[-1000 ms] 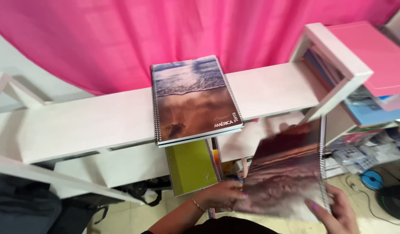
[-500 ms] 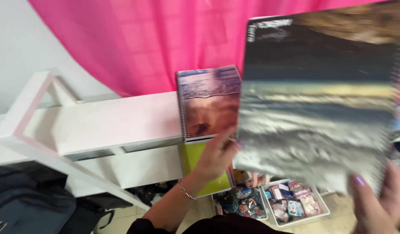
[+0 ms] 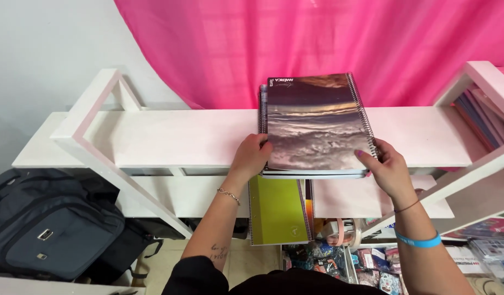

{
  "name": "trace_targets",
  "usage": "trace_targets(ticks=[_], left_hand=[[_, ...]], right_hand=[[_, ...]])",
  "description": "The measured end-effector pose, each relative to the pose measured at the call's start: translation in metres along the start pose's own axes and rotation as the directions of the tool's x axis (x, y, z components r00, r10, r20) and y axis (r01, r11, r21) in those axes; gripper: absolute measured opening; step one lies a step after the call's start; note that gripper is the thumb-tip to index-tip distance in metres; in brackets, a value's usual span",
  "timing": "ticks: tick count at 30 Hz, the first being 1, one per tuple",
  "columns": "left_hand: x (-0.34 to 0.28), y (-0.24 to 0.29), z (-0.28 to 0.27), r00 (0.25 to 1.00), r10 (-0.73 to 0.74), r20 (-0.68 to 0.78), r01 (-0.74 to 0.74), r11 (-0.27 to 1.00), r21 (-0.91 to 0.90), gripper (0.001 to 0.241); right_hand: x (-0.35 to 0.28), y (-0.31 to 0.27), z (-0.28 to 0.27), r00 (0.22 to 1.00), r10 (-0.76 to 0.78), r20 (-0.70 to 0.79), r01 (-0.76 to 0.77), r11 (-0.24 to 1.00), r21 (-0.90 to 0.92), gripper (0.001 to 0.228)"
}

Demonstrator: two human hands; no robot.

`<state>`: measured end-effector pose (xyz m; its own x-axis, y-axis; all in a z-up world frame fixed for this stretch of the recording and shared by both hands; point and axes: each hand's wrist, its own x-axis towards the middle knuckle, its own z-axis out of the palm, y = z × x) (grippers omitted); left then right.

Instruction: The person picks up various spiral-bound notebooks from a lower shelf and places them onto an upper shelf. They handle the notebooks one by one, stacking them in a specific order on the shelf.

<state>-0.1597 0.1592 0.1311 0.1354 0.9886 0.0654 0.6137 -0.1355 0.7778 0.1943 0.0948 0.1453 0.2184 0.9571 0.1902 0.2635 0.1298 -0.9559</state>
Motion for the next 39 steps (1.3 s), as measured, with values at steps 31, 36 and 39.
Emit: trace_targets(ticks=[31,36,39], left_hand=[[-0.131,-0.099,0.111,0.828,-0.272,-0.490,-0.175,0.705,-0.687,0.020],[-0.144,-0.266,0.193,0.818,-0.574,0.038,0.523,0.714,-0.465,0.059],[-0.149,-0.331,0.231,0.719,-0.679,0.149,0.694,0.686,-0.219,0.089]], right_hand=[[-0.075,0.087,0.030,0.926,0.195,-0.322,-0.047,0.908,0.416,0.028],[-0.129,0.151,0.080,0.886,0.458,-0.075,-0.425,0.866,0.264,0.024],[-0.148,0.177,0.102,0.841,0.532,0.095,-0.541,0.827,0.155,0.017]])
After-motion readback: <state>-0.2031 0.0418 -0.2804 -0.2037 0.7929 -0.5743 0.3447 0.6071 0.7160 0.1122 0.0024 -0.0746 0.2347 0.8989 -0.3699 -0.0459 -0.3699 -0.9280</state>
